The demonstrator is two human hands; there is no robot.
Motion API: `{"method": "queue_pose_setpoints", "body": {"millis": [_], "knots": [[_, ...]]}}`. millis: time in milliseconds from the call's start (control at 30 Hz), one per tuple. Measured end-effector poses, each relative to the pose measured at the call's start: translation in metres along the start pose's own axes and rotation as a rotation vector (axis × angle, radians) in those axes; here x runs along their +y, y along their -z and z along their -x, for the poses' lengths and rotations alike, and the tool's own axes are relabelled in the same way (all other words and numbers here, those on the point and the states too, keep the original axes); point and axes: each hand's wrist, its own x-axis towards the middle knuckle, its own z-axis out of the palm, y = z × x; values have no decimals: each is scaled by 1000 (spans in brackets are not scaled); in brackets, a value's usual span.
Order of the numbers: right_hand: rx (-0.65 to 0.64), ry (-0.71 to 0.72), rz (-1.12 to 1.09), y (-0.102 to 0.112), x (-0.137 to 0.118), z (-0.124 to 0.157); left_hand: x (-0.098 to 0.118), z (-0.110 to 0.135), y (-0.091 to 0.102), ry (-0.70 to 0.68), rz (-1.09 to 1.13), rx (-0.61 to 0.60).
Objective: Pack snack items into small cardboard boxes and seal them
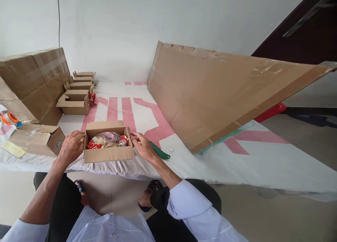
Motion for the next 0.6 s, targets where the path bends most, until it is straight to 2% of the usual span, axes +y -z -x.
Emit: {"method": "queue_pose_setpoints", "body": {"millis": [167,267,367,433,533,600], "knots": [[139,318,256,-1,-23,-1,30,-26,25,-136,-90,-26],[147,445,376,-4,-41,3,57,-44,27,-190,-202,-175],[91,449,447,-4,-53,7,79,-58,19,-180,-329,-315],[42,425,464,-2,-58,9,86,-64,13,-189,-355,-343],[4,411,454,0,-61,10,89,-71,9,-231,-352,-374],[5,405,432,-1,-62,11,87,-75,9,-237,-343,-435]]}}
